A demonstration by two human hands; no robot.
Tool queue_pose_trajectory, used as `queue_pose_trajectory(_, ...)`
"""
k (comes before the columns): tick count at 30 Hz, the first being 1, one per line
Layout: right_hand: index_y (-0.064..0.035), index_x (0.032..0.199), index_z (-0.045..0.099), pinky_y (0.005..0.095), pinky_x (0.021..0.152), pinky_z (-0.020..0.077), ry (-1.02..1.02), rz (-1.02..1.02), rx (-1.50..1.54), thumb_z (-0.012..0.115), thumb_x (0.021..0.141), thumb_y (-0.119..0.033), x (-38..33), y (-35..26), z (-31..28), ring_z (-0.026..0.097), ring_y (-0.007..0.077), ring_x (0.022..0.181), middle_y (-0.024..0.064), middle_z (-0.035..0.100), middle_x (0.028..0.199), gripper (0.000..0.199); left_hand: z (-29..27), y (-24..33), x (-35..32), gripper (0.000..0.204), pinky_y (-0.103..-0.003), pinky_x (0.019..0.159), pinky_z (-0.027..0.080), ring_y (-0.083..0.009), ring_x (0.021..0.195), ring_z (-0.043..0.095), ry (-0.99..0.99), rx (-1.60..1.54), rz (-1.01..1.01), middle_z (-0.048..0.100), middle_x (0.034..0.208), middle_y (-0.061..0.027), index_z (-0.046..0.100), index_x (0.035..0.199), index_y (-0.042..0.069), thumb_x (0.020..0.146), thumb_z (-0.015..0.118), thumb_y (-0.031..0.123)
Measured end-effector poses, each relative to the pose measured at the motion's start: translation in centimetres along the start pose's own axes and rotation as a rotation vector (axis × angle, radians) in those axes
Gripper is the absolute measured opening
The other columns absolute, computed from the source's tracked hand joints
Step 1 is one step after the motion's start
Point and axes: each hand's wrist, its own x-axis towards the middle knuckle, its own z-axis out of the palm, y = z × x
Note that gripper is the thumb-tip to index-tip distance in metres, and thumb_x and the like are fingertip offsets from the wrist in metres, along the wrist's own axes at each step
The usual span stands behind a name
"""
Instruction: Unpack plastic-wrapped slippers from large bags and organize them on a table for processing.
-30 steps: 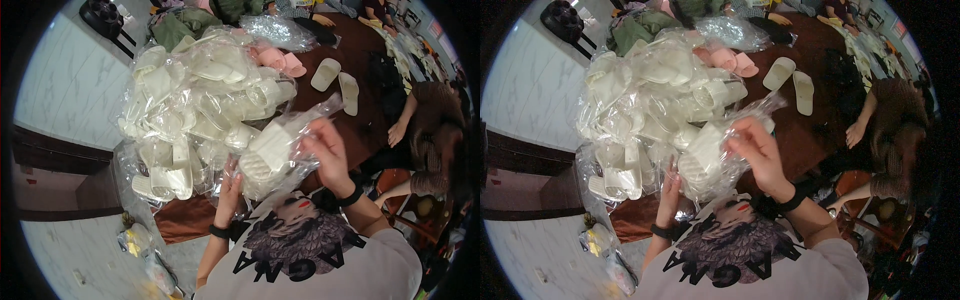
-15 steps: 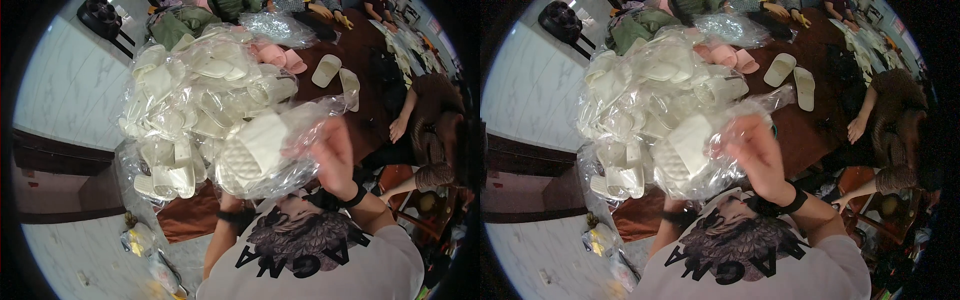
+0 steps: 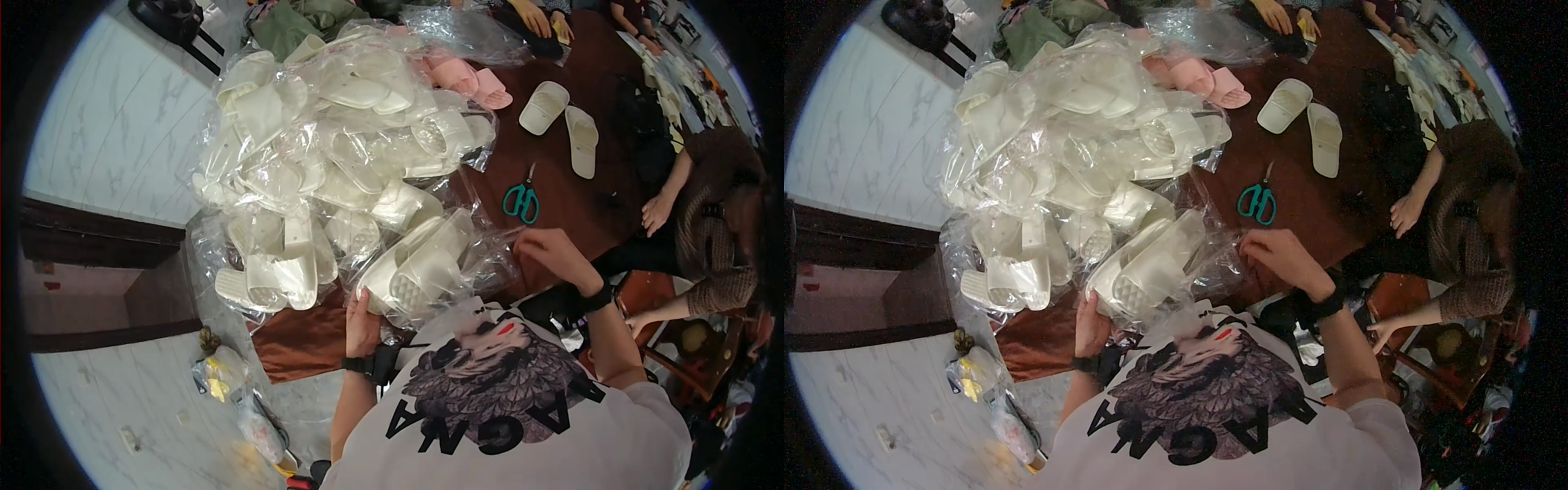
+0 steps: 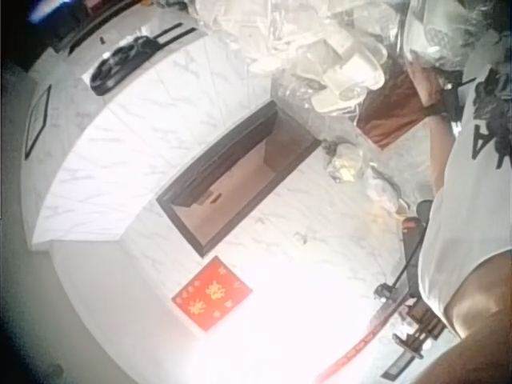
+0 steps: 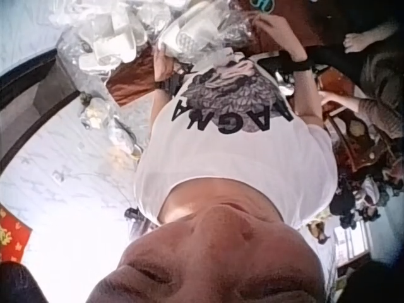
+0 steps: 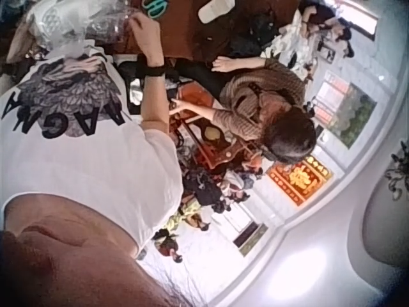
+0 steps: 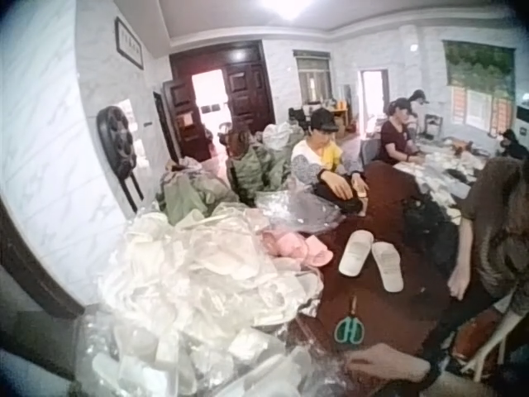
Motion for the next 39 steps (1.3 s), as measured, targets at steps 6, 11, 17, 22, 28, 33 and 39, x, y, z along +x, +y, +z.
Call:
queue_pose_trajectory(6,-0.0041,0.108,0.062,0.0312,0.078,0.0486,0.525,-0.27,0.053,0.058,0.091,-0.008,3.7,2.8,1.3,0.062,0.0159,0.091,0.0044,0.066,0.098,0.018,1.0,1.9,0.1,0.038,-0.038,0.104,0.04,-0.0215,0.119,0.053,-0.159,0.015,0.076,0.056,0.13,-0.0098,0.049,0.132,0.003,0.096,0.053,0.014)
queue_pose_trajectory(11,-0.0053,0.115,0.055,0.0267,0.079,0.0467,0.253,-0.331,0.433,0.06,0.09,-0.006,5.3,2.6,1.9,0.056,0.0111,0.092,0.0009,0.059,0.102,0.026,3.9,3.8,0.3,0.044,-0.04,0.105,0.039,-0.0224,0.121,0.052,-0.175,-0.034,0.084,0.055,0.131,-0.0111,0.045,0.135,0.001,0.094,0.056,0.012)
queue_pose_trajectory(17,-0.0054,0.115,0.053,0.0243,0.077,0.045,0.445,-0.295,0.701,0.056,0.09,-0.01,6.6,3.1,2.2,0.054,0.0087,0.088,0.0002,0.056,0.098,0.025,3.7,4.1,1.1,0.048,-0.042,0.102,0.042,-0.0251,0.12,0.053,-0.19,0.027,0.161,0.052,0.132,-0.0132,0.041,0.135,0.001,0.094,0.057,0.017)
queue_pose_trajectory(22,-0.0061,0.114,0.055,0.0248,0.077,0.0456,0.347,-0.335,0.656,0.06,0.089,-0.01,5.2,1.9,2.0,0.052,0.0084,0.091,-0.0015,0.054,0.098,0.025,4.2,3.6,1.0,0.045,-0.041,0.105,0.04,-0.0249,0.123,0.051,-0.149,0.01,0.153,0.05,0.135,-0.0121,0.039,0.137,0.002,0.094,0.051,0.01)
queue_pose_trajectory(28,-0.0081,0.114,0.057,0.0305,0.083,0.0456,0.769,-0.572,-0.074,0.075,0.077,-0.015,3.5,-1.4,2.7,0.053,0.0208,0.097,0.006,0.054,0.106,0.041,5.3,3.4,0.2,0.044,-0.039,0.104,0.042,-0.0241,0.123,0.051,-0.115,0.0,0.088,0.051,0.135,-0.0117,0.04,0.137,0.003,0.095,0.05,0.01)
queue_pose_trajectory(33,-0.0063,0.11,0.06,0.04,0.09,0.0402,0.605,-0.649,-0.364,0.076,0.074,-0.028,4.5,-2.0,1.7,0.05,0.0299,0.101,0.0112,0.055,0.11,0.045,7.2,4.2,0.4,0.043,-0.038,0.103,0.044,-0.0233,0.121,0.052,-0.192,-0.012,0.083,0.052,0.133,-0.0114,0.04,0.137,0.002,0.096,0.049,0.01)
queue_pose_trajectory(39,0.0009,0.115,0.057,0.0351,0.08,0.0452,0.393,-0.67,0.046,0.065,0.088,-0.029,4.8,-3.6,2.3,0.058,0.0285,0.09,0.0152,0.061,0.102,0.042,8.3,5.1,0.8,0.043,-0.039,0.103,0.043,-0.0229,0.12,0.053,-0.231,0.033,0.085,0.053,0.132,-0.012,0.041,0.136,0.0,0.096,0.051,0.009)
